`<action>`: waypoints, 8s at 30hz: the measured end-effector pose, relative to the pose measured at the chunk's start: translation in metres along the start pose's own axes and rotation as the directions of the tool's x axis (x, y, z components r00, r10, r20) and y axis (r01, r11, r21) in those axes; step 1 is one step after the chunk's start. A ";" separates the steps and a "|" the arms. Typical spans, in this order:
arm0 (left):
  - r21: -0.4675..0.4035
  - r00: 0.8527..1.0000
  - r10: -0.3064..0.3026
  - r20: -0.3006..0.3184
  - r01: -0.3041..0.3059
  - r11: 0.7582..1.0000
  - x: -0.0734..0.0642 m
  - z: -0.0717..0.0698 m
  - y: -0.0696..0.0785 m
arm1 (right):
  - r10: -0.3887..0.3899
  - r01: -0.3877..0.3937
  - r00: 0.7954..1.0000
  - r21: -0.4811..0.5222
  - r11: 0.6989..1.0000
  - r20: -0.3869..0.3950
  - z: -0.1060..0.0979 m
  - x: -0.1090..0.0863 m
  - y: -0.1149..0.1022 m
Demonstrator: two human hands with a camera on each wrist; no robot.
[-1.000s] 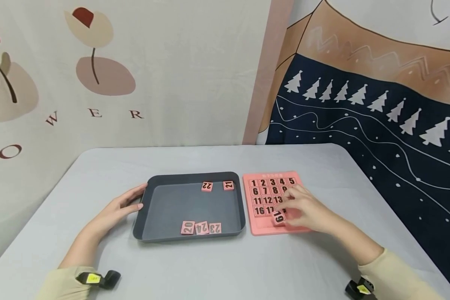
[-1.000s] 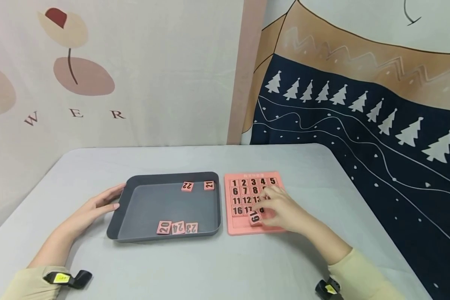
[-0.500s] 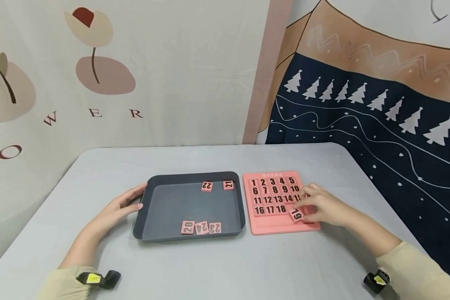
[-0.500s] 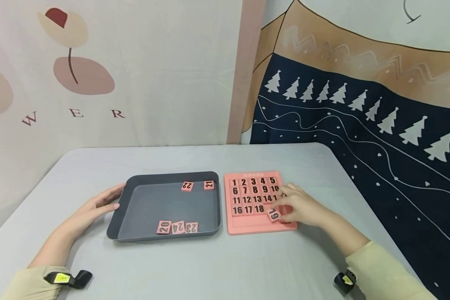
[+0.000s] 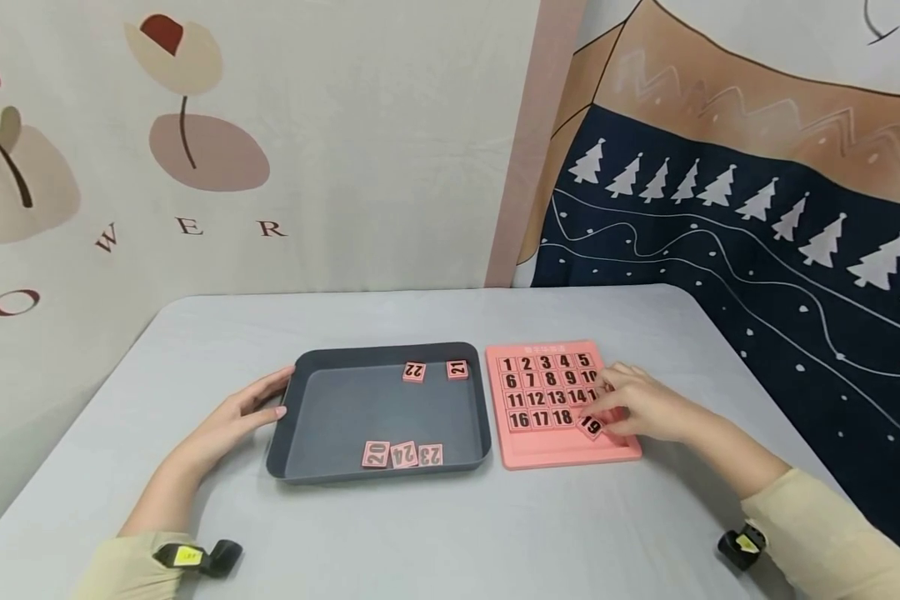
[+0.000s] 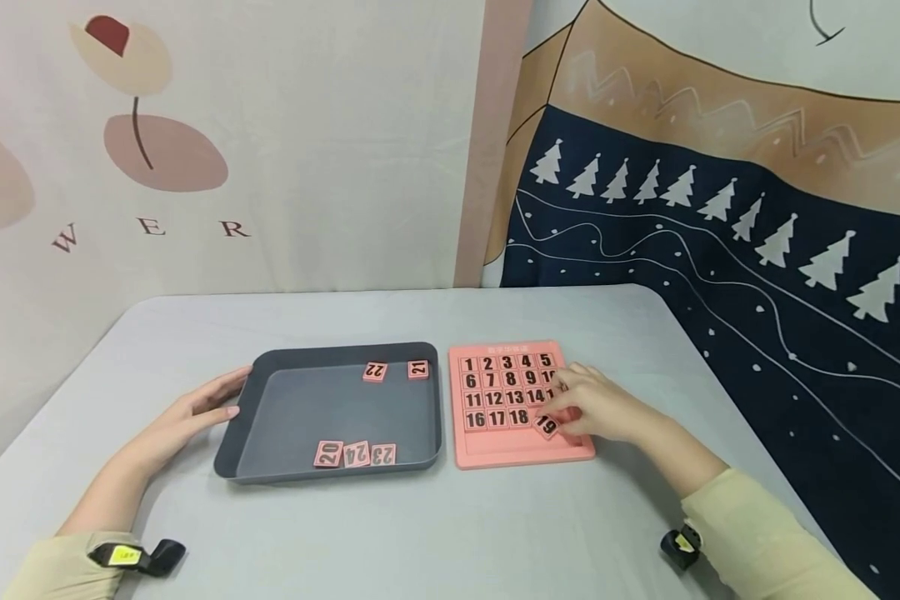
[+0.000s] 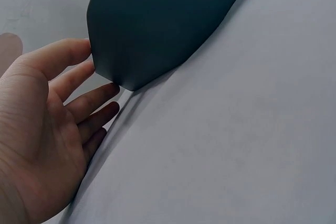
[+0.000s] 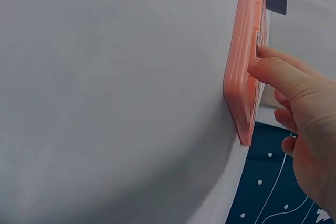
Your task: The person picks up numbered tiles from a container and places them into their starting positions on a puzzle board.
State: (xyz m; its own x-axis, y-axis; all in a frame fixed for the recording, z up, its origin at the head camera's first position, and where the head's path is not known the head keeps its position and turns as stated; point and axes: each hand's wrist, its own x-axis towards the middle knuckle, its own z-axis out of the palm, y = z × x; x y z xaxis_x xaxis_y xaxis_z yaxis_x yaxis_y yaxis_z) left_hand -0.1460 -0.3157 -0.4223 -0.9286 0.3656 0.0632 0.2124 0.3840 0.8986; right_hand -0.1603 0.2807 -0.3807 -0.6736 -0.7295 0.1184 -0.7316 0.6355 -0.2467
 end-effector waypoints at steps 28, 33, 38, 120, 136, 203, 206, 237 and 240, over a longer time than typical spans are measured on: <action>-0.004 1.000 0.000 -0.001 0.000 1.000 -0.001 0.000 0.004 | 0.085 -0.087 0.983 -0.008 0.996 -0.163 0.013 0.008 -0.001; -0.006 1.000 0.001 -0.001 -0.001 1.000 -0.001 0.001 0.005 | 0.097 -0.102 0.981 -0.021 0.995 -0.168 0.012 0.007 -0.005; -0.008 1.000 0.006 -0.001 -0.006 1.000 -0.002 0.001 0.005 | 0.091 -0.092 0.975 0.004 0.996 -0.202 0.013 0.006 -0.010; 0.016 1.000 0.013 -0.022 -0.013 1.000 -0.008 0.002 0.001 | -0.027 0.021 0.999 -0.144 0.989 -0.039 0.088 0.186 -0.192; 0.004 0.999 0.039 -0.011 -0.039 0.999 -0.003 0.002 0.002 | 0.045 -0.046 0.962 0.002 0.999 -0.268 0.071 0.162 -0.183; 0.002 1.000 0.008 -0.003 -0.008 1.000 0.003 -0.001 0.001 | 0.601 -0.556 0.639 0.250 0.792 -0.480 0.043 -0.031 -0.045; 0.002 1.000 0.004 -0.002 -0.004 1.000 0.003 -0.001 0.001 | 0.599 -0.557 0.647 0.244 0.794 -0.471 0.045 -0.030 -0.044; -0.019 1.000 0.012 0.006 -0.012 1.000 0.003 -0.001 -0.002 | 0.441 -0.551 0.758 -0.111 0.827 -0.480 0.039 -0.024 -0.050; -0.021 1.000 0.011 0.007 -0.011 1.000 0.003 -0.001 -0.002 | 0.431 -0.543 0.778 -0.144 0.827 -0.458 0.036 -0.023 -0.050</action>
State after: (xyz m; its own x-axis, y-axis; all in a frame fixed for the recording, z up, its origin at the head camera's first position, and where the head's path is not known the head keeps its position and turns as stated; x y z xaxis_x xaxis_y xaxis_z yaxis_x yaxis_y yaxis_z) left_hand -0.1500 -0.3161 -0.4237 -0.9240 0.3758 0.0704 0.2164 0.3622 0.9067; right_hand -0.1040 0.2563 -0.4061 -0.8869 -0.1777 0.4265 -0.2543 0.9584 -0.1295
